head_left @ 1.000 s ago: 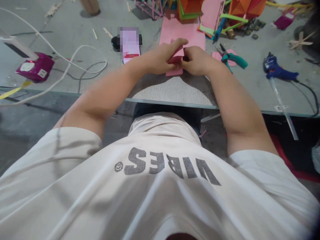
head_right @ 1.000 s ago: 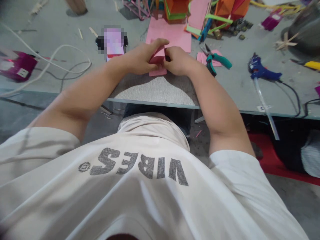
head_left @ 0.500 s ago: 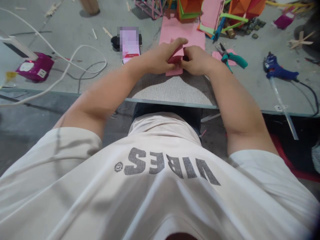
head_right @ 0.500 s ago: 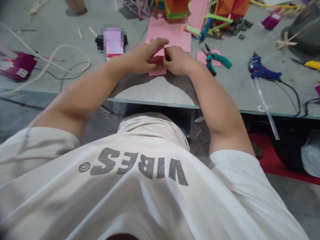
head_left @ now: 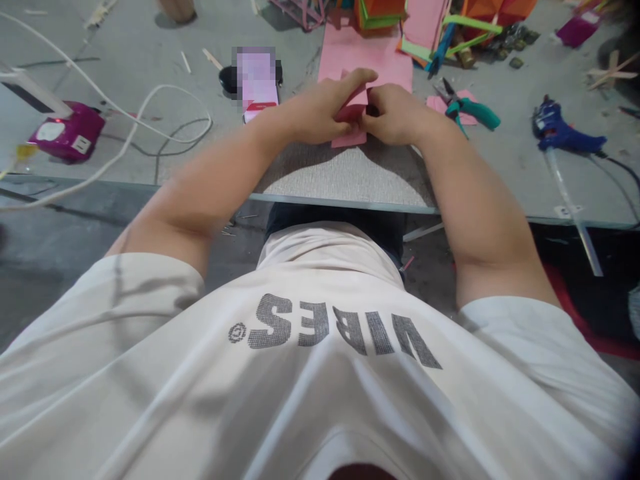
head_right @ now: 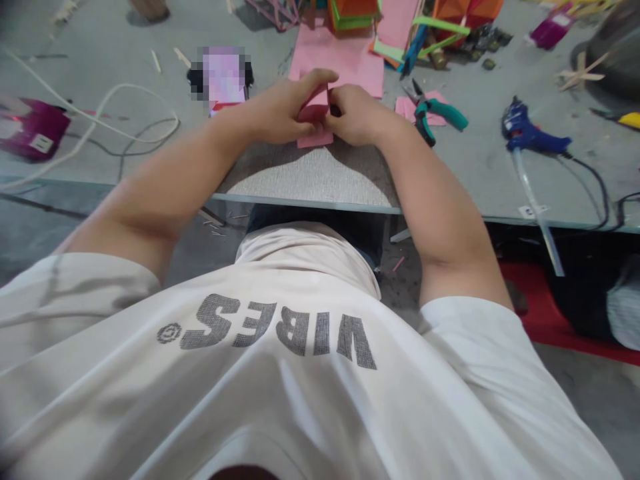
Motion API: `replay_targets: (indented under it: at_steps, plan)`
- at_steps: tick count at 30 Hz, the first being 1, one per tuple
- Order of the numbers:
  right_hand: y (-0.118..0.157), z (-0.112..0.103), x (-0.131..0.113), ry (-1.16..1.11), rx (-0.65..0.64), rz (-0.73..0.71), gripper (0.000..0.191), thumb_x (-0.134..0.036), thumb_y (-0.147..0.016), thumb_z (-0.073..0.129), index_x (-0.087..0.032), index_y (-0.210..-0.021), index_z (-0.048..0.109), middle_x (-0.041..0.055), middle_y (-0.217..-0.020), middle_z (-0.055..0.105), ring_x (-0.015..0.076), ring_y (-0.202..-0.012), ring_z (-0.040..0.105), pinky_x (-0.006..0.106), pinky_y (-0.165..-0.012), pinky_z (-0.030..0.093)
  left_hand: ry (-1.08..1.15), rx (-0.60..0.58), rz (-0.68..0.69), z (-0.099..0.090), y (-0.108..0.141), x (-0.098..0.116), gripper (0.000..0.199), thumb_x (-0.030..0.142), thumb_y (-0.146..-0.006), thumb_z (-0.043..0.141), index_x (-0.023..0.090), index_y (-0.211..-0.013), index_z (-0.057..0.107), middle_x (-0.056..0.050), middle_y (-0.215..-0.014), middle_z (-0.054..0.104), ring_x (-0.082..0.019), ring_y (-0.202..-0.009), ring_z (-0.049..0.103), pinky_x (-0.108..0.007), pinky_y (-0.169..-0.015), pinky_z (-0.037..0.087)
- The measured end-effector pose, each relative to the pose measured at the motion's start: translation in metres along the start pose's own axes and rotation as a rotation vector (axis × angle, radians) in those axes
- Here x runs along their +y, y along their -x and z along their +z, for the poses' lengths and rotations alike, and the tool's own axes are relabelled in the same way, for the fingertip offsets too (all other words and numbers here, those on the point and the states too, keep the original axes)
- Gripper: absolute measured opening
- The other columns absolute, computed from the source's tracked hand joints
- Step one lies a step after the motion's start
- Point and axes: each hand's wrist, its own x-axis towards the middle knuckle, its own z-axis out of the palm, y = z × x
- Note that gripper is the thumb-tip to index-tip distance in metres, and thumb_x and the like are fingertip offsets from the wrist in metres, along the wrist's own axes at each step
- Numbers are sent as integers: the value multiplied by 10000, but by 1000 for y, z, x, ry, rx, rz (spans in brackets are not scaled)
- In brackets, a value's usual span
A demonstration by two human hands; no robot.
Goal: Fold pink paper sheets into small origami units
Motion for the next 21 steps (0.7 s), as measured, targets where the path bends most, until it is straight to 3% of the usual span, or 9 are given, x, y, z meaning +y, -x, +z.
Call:
replay_targets:
  at_steps: [3, 4, 8, 10, 12, 16, 21]
  plan:
    - [-1, 0, 1, 29, -1, -13, 438, -242, -1169, 778, -342, -864, 481, 74, -1042, 784, 278, -974, 694, 422, -906, 507, -15, -17, 2, -3, 2, 4, 1091, 383, -1010, 678, 116, -2024, 375, -265, -1674, 799, -518, -1544, 786, -702, -1256, 640]
    - [-1, 0, 2, 38, 0, -19, 435, -247, -1166, 773, -343, -864, 476, 88, -1071, 808, 287, -1012, 723, 427, -927, 528, -6, -23, -5, -3, 1, 3, 1092, 420, -1019, 683, 143, -2030, 376, -259, -1699, 792, -514, -1566, 773, -705, -1276, 630]
    - [-3, 1, 7, 43, 3, -41, 421, -323, -1158, 785, -342, -873, 476, 118, -1184, 893, 319, -1161, 811, 447, -1019, 606, 49, -12, -21, 0, -1, -8, 1079, 643, -1042, 715, 391, -2037, 382, -121, -1820, 762, -460, -1607, 735, -688, -1321, 590]
    - [-3, 1, 8, 27, -6, -54, 421, -361, -1150, 800, -340, -879, 478, 110, -1217, 913, 318, -1188, 821, 437, -1032, 617, 77, 1, -15, 2, -2, -16, 1079, 658, -1007, 760, 540, -2015, 392, -57, -1797, 788, -449, -1554, 738, -689, -1295, 582]
    - [-3, 0, 8, 24, -19, -62, 414, -362, -1145, 797, -338, -887, 474, 102, -1214, 906, 309, -1175, 813, 428, -1029, 613, 104, 7, -9, 5, -4, -22, 1110, 633, -971, 796, 607, -2003, 391, -26, -1795, 797, -462, -1536, 728, -703, -1298, 553]
    - [-2, 0, 6, 41, -12, -46, 384, -369, -1140, 767, -346, -888, 478, 109, -1138, 858, 308, -1093, 779, 462, -1019, 610, 108, 13, -13, 8, -6, -26, 1069, 658, -972, 769, 655, -1973, 394, 23, -1787, 809, -464, -1514, 724, -714, -1286, 547]
    - [-2, 0, 6, 19, -7, -43, 384, -460, -1104, 792, -351, -883, 498, 104, -1107, 858, 332, -1114, 775, 488, -1058, 629, 39, -15, -32, 7, -9, -20, 1119, 715, -963, 704, 489, -2007, 370, -56, -1796, 791, -455, -1581, 729, -674, -1308, 598]
